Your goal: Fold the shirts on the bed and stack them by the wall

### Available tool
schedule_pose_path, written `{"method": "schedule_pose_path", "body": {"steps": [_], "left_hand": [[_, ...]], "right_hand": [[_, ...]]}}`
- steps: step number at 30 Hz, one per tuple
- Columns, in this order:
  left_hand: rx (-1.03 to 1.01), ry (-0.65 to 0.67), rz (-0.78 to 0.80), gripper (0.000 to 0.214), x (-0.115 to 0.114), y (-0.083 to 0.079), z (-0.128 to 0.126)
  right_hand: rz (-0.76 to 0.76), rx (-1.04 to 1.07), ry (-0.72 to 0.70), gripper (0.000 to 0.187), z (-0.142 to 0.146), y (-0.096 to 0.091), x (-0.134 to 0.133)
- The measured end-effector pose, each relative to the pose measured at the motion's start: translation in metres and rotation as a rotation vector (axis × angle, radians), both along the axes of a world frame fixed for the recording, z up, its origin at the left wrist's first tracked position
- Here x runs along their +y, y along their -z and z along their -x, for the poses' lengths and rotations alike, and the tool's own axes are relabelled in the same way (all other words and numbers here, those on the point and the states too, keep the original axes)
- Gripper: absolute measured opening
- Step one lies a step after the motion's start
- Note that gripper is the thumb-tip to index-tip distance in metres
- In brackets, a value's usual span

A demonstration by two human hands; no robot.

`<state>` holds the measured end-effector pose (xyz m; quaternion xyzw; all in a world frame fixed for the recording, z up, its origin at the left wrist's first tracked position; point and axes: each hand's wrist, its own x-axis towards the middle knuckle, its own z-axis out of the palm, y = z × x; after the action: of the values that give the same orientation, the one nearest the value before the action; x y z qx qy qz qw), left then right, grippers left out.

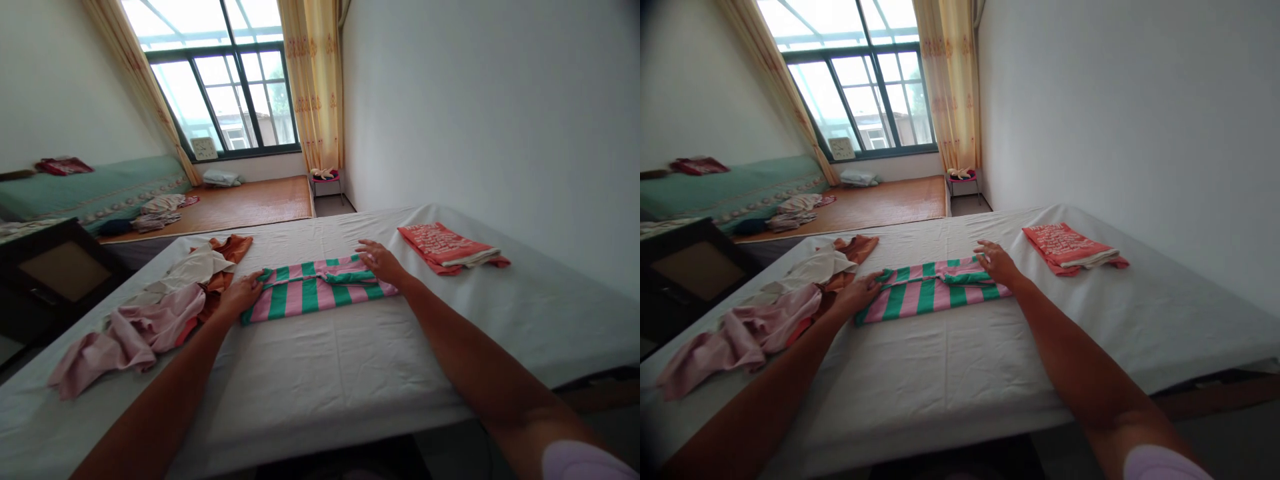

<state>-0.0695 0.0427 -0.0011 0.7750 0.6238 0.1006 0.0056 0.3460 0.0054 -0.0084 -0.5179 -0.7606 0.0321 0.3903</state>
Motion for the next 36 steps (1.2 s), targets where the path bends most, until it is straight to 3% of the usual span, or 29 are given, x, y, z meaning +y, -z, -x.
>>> {"method": "schedule_pose_path", "body": {"steps": [4, 8, 11, 15, 19, 23, 27, 29, 31, 33, 36], "left_hand": [[0.041, -0.026, -0.014, 0.05, -0.003, -0.006, -0.006], [-0.041, 0.094, -0.056, 0.048, 0.003, -0.02, -0.036], [-0.14, 0.189, -0.007, 0.05, 0.007, -0.035, -0.087], [-0.292, 0.337, 0.048, 0.051, 0.009, -0.047, -0.174], [-0.411, 0.413, 0.124, 0.048, 0.01, -0.042, -0.249], [-0.595, 0.413, 0.249, 0.05, 0.004, -0.029, -0.289], [-0.871, 0.368, 0.539, 0.064, 0.002, -0.021, -0.287], [-0.923, 0.326, 0.428, 0.06, 0.006, -0.02, -0.269], [-0.841, 0.316, 0.196, 0.045, 0.012, -0.019, -0.245], [-0.65, 0.367, 0.013, 0.037, 0.013, -0.013, -0.218], [-0.376, 0.504, -0.103, 0.038, 0.006, 0.008, -0.186]], "right_hand": [[-0.056, 0.311, 0.192, 0.027, -0.031, -0.006, 0.006], [-0.038, 0.476, 0.279, 0.027, -0.043, -0.003, 0.011], [-0.032, 0.504, 0.29, 0.027, -0.045, -0.001, 0.015], [-0.029, 0.483, 0.288, 0.026, -0.044, -0.003, 0.015], [-0.05, 0.463, 0.297, 0.026, -0.044, -0.011, 0.01], [-0.055, 0.466, 0.355, 0.026, -0.048, -0.013, 0.008], [-0.042, 0.468, 0.417, 0.026, -0.055, -0.013, 0.009], [-0.076, 0.452, 0.451, 0.028, -0.053, -0.018, 0.006], [-0.125, 0.402, 0.43, 0.032, -0.042, -0.025, 0.0], [-0.156, 0.292, 0.304, 0.035, -0.019, -0.03, -0.008], [-0.128, 0.043, -0.023, 0.038, 0.03, -0.02, -0.019]]}}
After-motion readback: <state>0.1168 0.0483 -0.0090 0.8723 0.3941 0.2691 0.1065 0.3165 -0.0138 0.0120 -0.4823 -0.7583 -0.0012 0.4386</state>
